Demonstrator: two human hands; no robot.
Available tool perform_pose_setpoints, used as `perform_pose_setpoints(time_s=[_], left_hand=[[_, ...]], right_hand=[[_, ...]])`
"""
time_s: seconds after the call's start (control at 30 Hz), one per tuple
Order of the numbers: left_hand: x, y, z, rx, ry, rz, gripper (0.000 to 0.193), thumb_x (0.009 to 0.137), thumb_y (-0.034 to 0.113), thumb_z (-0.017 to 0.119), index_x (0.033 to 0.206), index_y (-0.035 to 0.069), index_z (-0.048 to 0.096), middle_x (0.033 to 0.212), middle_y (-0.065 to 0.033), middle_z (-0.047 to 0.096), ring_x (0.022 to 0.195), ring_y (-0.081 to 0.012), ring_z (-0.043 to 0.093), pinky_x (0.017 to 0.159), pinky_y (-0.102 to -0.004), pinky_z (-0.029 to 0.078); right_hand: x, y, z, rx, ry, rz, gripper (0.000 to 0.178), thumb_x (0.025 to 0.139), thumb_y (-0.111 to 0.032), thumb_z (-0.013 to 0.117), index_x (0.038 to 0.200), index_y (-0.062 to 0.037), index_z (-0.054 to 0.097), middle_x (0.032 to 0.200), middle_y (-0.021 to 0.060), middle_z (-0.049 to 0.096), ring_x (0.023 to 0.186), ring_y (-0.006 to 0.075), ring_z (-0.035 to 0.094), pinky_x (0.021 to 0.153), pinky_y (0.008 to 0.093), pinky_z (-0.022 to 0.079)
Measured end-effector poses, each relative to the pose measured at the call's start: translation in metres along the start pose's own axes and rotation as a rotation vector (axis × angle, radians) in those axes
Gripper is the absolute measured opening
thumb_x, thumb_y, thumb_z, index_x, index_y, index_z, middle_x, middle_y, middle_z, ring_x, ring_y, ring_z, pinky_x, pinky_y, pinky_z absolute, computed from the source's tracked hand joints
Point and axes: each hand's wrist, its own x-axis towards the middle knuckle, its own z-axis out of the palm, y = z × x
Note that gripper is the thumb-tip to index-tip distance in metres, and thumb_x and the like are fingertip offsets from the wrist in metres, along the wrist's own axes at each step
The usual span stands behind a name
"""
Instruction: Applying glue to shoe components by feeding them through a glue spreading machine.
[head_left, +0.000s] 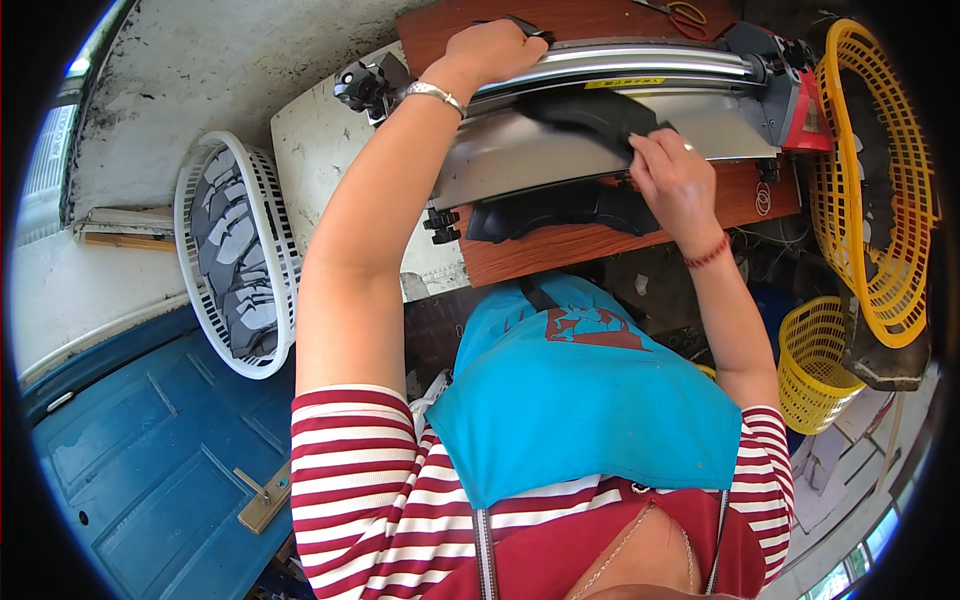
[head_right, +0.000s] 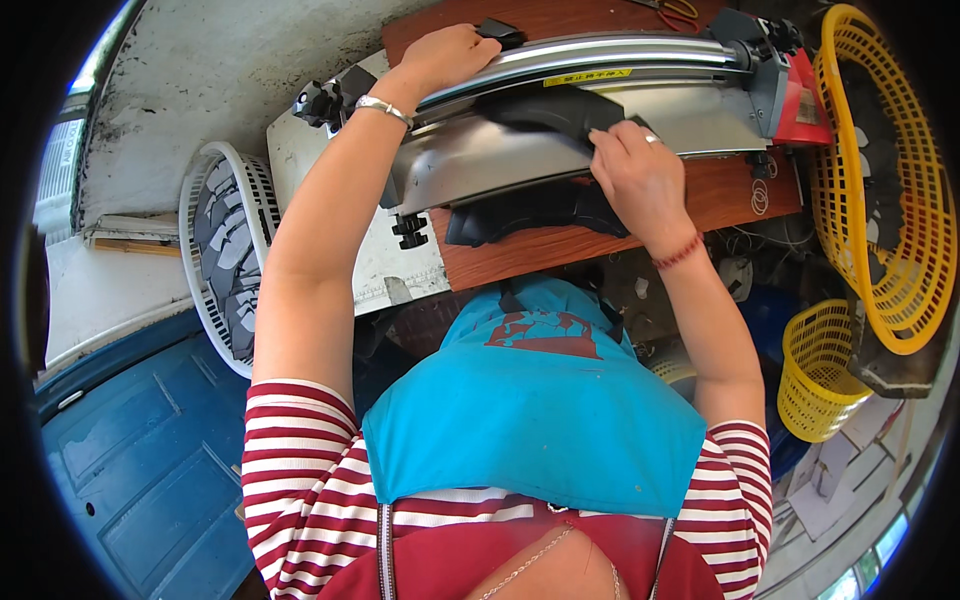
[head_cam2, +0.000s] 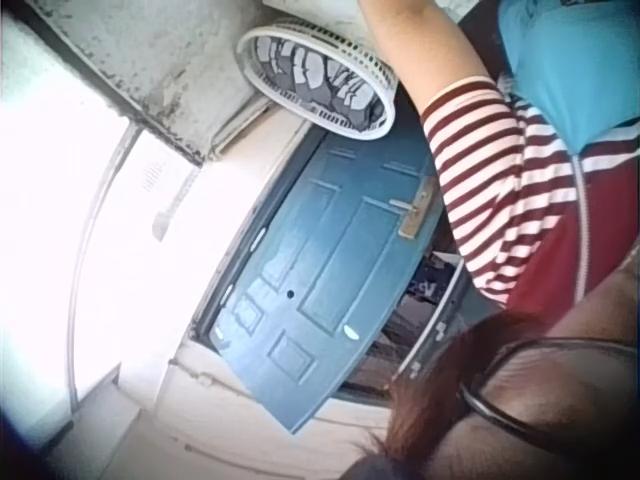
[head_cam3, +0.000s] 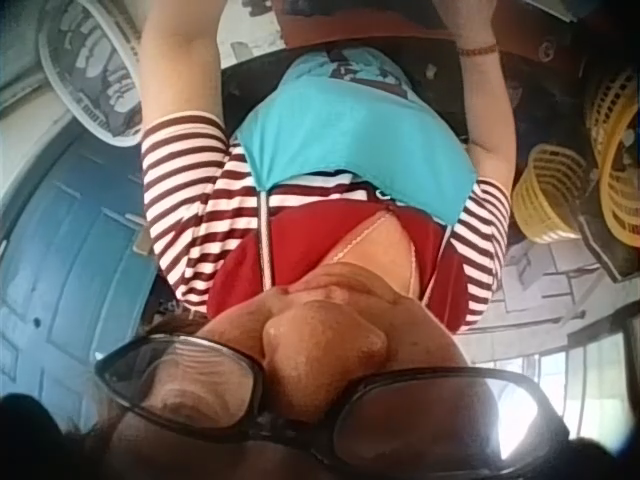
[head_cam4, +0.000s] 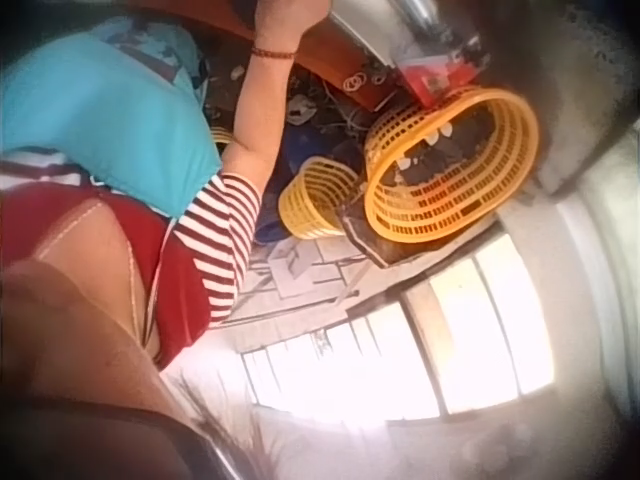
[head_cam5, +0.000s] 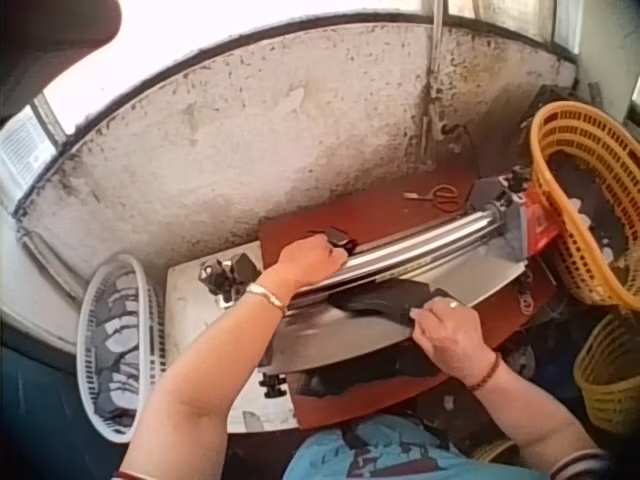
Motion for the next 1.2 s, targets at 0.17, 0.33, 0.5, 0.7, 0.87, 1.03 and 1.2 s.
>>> perform_pose_setpoints(time_s=[0.17, 0.33, 0.5, 0.7, 0.87, 1.03, 1.2], left_hand=[[0.003, -0.017, 0.000, -0.179, 0.070, 0.090, 0.028, 0.089, 0.028, 0.063, 0.106, 0.014, 0.079, 0.098, -0.0146, 0.076, 0.083, -0.0327, 0.070, 0.082, -0.0405, 0.054], [0.010, -0.005, -0.017, -0.322, 0.217, 0.121, 0.017, 0.081, 0.012, 0.074, 0.090, -0.001, 0.067, 0.084, -0.0166, 0.068, 0.078, -0.0274, 0.067, 0.070, -0.0417, 0.055], [0.011, 0.010, -0.051, -0.787, 0.262, -0.175, 0.024, 0.089, 0.008, 0.067, 0.112, 0.001, 0.064, 0.094, -0.0119, 0.067, 0.077, -0.0211, 0.064, 0.047, -0.0326, 0.055], [-0.014, 0.020, -0.088, -1.084, 0.380, -0.084, 0.062, 0.090, -0.002, 0.053, 0.151, 0.011, 0.053, 0.106, -0.0139, 0.068, 0.070, -0.0200, 0.063, 0.047, -0.0310, 0.059], [-0.005, -0.017, -0.066, -0.481, 0.673, 0.480, 0.051, 0.091, -0.001, 0.055, 0.142, 0.005, 0.059, 0.101, -0.0145, 0.068, 0.066, -0.0201, 0.062, 0.049, -0.0312, 0.057], [0.006, -0.005, -0.003, -0.008, 0.334, 0.392, 0.027, 0.089, 0.015, 0.058, 0.103, 0.016, 0.082, 0.105, -0.0147, 0.075, 0.099, -0.0342, 0.071, 0.089, -0.0436, 0.055], [0.028, 0.001, -0.004, 0.004, -0.061, 0.130, 0.031, 0.086, 0.033, 0.065, 0.095, 0.007, 0.079, 0.087, -0.0148, 0.075, 0.086, -0.0329, 0.070, 0.082, -0.0427, 0.054]], right_hand=[[-0.038, -0.028, 0.045, 0.340, -0.140, -0.124, 0.021, 0.083, -0.013, 0.076, 0.103, -0.0084, 0.071, 0.090, 0.0070, 0.065, 0.082, 0.0260, 0.068, 0.070, 0.0373, 0.055], [-0.104, -0.013, 0.130, 0.143, -0.283, -0.165, 0.030, 0.081, -0.016, 0.073, 0.110, -0.0071, 0.071, 0.091, 0.0081, 0.064, 0.081, 0.0280, 0.066, 0.075, 0.0383, 0.057], [-0.117, -0.007, 0.135, 0.274, -0.364, -0.082, 0.028, 0.077, -0.013, 0.072, 0.105, -0.0064, 0.074, 0.091, 0.0077, 0.064, 0.084, 0.0281, 0.065, 0.077, 0.0377, 0.056], [-0.061, -0.027, -0.012, 0.475, -0.129, -0.028, 0.027, 0.071, 0.001, 0.074, 0.097, -0.0054, 0.071, 0.086, 0.0073, 0.062, 0.075, 0.0285, 0.065, 0.065, 0.0379, 0.054], [-0.031, -0.013, -0.055, 0.180, -0.015, 0.047, 0.025, 0.072, 0.003, 0.072, 0.096, -0.0059, 0.072, 0.084, 0.0072, 0.062, 0.074, 0.0271, 0.065, 0.063, 0.0372, 0.053], [-0.014, 0.012, 0.002, 0.087, 0.034, 0.108, 0.024, 0.075, 0.002, 0.072, 0.097, -0.0078, 0.072, 0.086, 0.0064, 0.063, 0.074, 0.0264, 0.065, 0.063, 0.0374, 0.053], [-0.019, 0.007, 0.024, 0.219, 0.143, 0.033, 0.025, 0.076, -0.002, 0.073, 0.100, -0.0095, 0.071, 0.089, 0.0053, 0.064, 0.074, 0.0264, 0.067, 0.063, 0.0376, 0.054]])
